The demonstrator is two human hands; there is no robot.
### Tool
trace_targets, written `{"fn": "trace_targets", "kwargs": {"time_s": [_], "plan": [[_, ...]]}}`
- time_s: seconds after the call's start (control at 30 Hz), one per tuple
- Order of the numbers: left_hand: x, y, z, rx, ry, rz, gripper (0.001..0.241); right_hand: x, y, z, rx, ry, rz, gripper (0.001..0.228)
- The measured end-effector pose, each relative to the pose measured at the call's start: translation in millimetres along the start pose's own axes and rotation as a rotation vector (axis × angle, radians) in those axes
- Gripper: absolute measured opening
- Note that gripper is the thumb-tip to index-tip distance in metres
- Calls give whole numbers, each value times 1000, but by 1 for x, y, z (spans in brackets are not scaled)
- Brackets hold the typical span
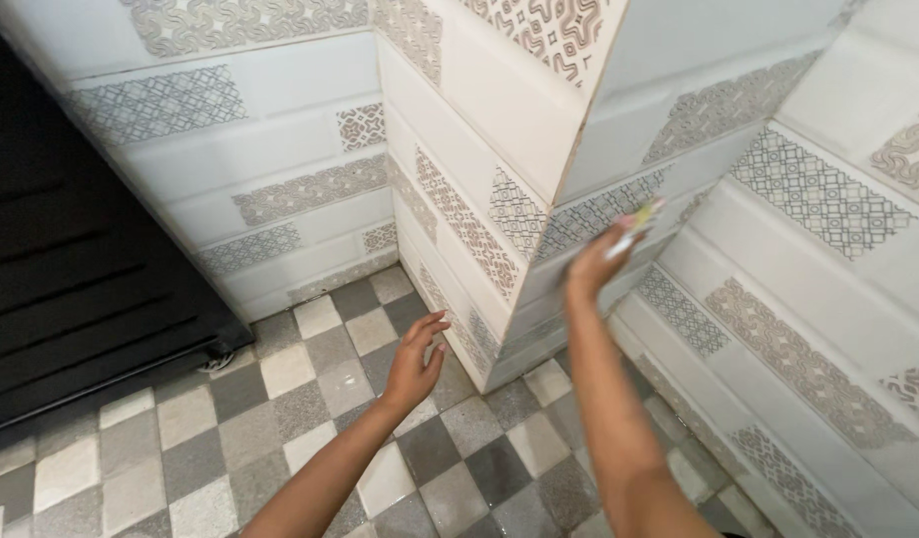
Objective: The person cleans the bathroom wall tiles by scrubbing the tiled surfaces with a sponge and by hand.
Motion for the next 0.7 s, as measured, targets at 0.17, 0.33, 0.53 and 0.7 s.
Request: {"fn": "trace_targets", "kwargs": {"time_s": [0.17, 0.33, 0.53, 0.7], "plan": [[-18, -1, 6, 72, -74, -35, 36, -16, -30, -59, 752, 79, 22, 52], [-22, 5, 7, 55, -158, 26, 35, -5, 35, 23, 875, 58, 67, 43], [-17, 7, 1, 77, -94, 9, 34, -4, 74, -29, -191, 62, -31, 54], [-27, 7, 4, -6, -70, -20, 36, -12, 1, -104, 626, 92, -267, 57]]}}
Point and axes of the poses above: each hand's wrist, its own z-axis towards the middle knuckle, its own x-axis out of the back of the hand, y = z × x, the point moved 1 cm from there along z, towards the middle knuckle, and after that the axes turned 3 degrees about -y, right-handed, at the moved point
